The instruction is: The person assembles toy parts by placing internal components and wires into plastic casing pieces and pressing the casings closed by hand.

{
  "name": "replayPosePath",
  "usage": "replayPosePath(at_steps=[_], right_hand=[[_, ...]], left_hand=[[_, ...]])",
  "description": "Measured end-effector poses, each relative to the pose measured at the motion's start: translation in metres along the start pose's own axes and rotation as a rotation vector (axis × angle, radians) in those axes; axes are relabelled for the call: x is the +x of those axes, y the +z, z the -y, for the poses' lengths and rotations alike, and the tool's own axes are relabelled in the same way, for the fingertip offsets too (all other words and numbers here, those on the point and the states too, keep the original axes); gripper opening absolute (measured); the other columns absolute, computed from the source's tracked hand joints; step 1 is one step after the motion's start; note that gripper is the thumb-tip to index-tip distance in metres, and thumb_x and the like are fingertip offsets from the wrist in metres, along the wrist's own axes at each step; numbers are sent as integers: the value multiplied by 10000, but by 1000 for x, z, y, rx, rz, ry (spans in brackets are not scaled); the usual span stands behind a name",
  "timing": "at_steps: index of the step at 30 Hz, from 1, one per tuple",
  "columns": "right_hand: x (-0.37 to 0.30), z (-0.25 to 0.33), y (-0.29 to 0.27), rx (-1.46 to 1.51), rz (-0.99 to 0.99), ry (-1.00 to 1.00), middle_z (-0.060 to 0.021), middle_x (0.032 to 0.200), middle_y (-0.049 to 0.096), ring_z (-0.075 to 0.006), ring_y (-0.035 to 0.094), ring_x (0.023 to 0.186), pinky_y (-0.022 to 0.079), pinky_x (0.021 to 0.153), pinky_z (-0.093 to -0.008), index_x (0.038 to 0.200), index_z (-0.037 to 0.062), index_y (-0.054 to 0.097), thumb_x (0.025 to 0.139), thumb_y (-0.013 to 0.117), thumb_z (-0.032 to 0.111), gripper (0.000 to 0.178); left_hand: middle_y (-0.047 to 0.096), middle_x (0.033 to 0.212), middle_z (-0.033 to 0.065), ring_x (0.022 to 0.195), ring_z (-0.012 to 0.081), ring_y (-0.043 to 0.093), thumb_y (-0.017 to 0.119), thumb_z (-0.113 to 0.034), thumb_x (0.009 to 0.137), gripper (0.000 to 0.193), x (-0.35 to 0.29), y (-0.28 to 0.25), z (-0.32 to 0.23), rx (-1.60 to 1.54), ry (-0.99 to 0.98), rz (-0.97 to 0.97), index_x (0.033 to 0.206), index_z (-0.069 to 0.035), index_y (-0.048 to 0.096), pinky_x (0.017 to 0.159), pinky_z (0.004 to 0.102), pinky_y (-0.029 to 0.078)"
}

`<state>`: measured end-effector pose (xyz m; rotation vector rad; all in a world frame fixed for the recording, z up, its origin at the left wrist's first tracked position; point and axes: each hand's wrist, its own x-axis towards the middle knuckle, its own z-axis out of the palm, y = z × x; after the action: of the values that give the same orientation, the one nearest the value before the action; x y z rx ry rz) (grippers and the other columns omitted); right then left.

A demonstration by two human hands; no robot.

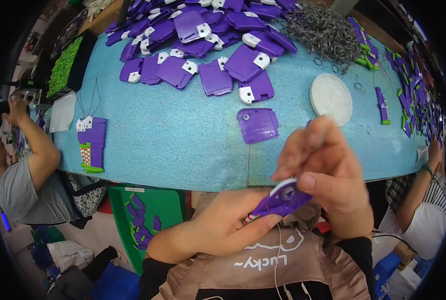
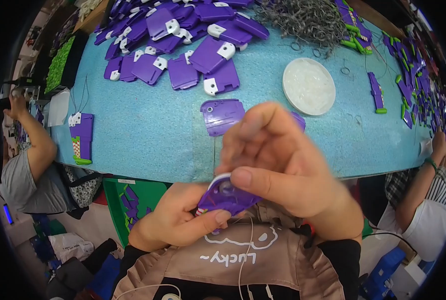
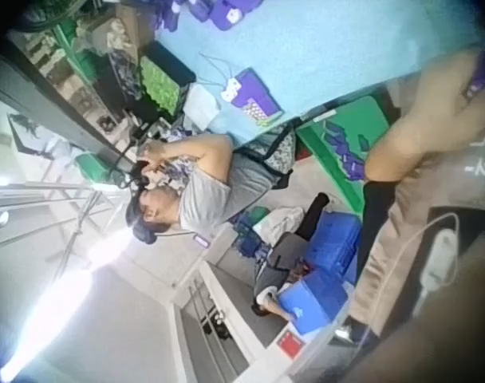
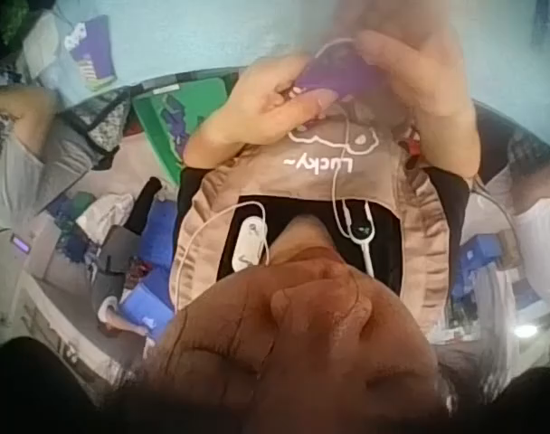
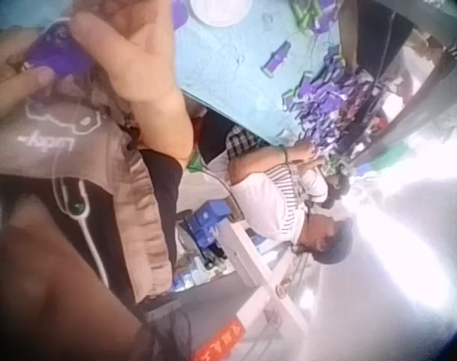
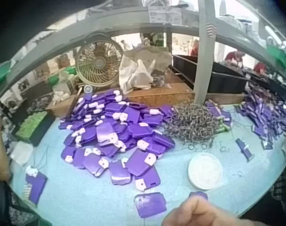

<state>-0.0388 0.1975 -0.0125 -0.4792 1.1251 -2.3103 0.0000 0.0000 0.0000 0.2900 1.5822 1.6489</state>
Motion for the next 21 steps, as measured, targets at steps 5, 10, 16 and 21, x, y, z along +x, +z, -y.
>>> replayPosePath(at_steps=[5,10,16,21], right_hand=[[13,-10,7,-592,-209,-142,-149,1220,464,-245,480,1108,338,969,-386,1255,-2,378,861,553,165,463],[-14,-40,23,-1936,110,-224,-116,1111,548,-251,517,1042,348,849,-360,1154,71,503,691,614,206,495],[-16,8,17,-916,-239,-175,-105,849,589,-246,569,775,432,708,-338,998,12,602,653,647,-25,350],[0,0,17,-1015,-276,-488,-155,1034,498,-282,485,965,395,828,-376,952,16,601,675,674,4,287]], left_hand=[[627,906,97,706,110,590,552,-129,869,260,-12,-3,-7,-223,136,-442,1073,25,504,620,258,489],[614,959,184,709,150,598,542,-89,870,314,-17,-21,-6,-357,453,-664,1140,23,427,652,272,504],[552,1097,122,847,103,537,421,-13,873,305,-4,-8,0,-281,263,-467,1177,12,400,769,249,443],[469,1193,126,1037,155,497,396,63,820,507,3,4,8,56,301,-230,1306,32,255,878,305,409]])
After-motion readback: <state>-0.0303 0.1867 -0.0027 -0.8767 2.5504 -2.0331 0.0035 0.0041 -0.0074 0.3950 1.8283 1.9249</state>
